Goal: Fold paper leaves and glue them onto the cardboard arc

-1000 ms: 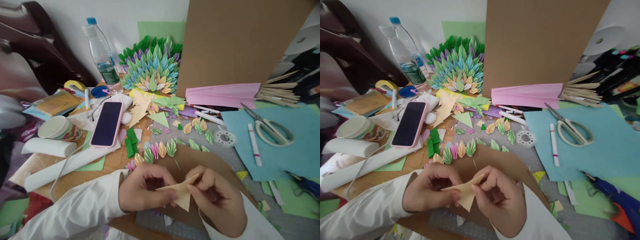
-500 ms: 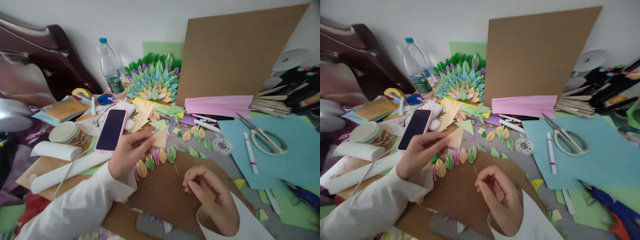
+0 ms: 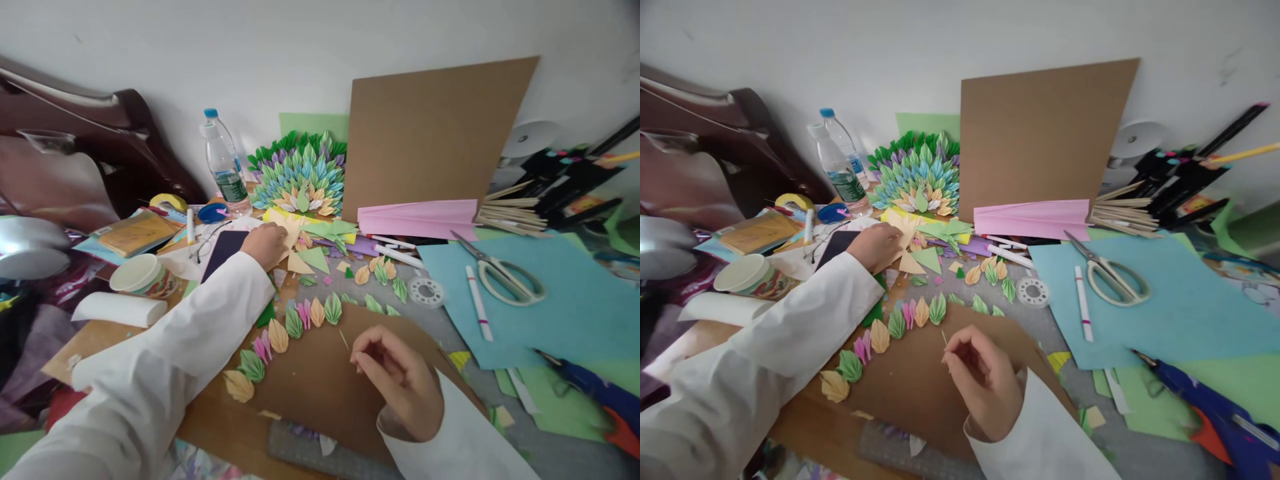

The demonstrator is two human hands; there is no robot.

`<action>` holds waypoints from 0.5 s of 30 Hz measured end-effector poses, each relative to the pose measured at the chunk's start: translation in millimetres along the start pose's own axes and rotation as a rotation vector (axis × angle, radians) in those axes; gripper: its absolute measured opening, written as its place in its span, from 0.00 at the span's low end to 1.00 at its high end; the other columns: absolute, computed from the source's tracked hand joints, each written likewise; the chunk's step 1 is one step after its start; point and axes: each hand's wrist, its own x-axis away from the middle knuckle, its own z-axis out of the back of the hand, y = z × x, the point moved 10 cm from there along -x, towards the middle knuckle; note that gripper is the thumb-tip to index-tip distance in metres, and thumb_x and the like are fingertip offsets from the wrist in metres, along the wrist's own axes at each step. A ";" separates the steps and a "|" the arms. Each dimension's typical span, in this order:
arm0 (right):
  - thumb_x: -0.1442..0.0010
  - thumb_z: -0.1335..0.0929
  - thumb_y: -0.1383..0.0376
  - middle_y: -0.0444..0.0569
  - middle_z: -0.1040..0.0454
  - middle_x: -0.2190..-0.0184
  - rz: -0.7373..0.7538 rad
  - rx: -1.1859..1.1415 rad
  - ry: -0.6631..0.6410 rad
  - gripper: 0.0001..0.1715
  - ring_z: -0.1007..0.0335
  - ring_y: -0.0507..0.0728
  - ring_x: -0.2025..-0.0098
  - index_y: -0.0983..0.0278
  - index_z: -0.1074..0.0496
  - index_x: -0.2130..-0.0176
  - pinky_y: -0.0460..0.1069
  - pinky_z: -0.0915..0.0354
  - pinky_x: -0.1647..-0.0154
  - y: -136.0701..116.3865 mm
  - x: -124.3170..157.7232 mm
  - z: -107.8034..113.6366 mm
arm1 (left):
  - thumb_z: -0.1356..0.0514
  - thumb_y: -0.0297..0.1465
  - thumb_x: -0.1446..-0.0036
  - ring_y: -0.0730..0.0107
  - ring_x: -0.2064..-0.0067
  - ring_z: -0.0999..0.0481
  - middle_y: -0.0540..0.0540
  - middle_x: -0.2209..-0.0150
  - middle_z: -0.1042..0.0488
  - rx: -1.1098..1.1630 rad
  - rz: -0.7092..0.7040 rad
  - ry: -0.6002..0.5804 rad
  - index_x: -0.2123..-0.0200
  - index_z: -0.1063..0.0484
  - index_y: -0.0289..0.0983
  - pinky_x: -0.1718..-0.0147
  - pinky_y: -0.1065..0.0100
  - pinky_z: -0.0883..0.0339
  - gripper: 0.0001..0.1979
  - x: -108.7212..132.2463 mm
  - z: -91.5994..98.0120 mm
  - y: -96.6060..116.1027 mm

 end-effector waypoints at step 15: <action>0.38 0.34 0.60 0.44 0.33 0.74 -0.021 0.013 -0.003 0.10 0.37 0.53 0.72 0.62 0.32 0.69 0.46 0.41 0.70 2.4 -0.1 -0.2 | 0.48 0.34 0.38 0.62 0.62 0.24 0.43 0.63 0.22 0.054 -0.046 0.381 0.61 0.26 0.37 0.63 0.67 0.35 0.13 15.9 72.4 -8.8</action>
